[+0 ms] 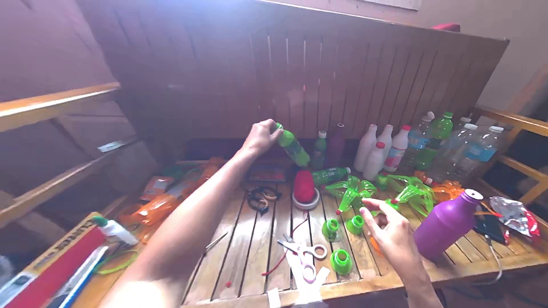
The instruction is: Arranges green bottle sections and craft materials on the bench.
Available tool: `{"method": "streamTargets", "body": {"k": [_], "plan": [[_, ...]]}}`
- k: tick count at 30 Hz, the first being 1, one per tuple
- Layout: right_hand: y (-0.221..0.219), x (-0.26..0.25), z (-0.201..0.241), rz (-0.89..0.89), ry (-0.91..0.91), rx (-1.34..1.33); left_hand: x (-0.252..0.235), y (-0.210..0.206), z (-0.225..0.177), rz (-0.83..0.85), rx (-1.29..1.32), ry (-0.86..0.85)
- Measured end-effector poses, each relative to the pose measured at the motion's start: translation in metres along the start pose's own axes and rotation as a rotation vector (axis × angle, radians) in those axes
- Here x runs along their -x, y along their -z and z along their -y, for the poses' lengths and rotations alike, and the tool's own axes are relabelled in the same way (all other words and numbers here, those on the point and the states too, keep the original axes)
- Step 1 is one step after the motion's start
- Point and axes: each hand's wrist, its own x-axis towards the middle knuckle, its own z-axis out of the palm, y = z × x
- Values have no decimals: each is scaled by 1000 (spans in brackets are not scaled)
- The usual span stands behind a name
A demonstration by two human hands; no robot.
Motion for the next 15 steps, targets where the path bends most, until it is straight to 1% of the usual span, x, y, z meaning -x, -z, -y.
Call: {"method": "streamTargets", "body": {"k": [3,5,7,10,12,15], "plan": [[-24,9,28,128,-18,-194,49,56,5,-16,145,44],[-45,13,44,224,-40,-286,89,83,6,-24,271,67],[-70,19,56,264,-42,-376,128,103,4,-39,347,85],[-104,32,71,268,-69,-543,182,117,5,-66,371,115],[-121,42,78,288,-112,-664,210,117,12,-72,421,148],[-135,59,87,368,-173,-800,243,112,28,-67,506,190]]}}
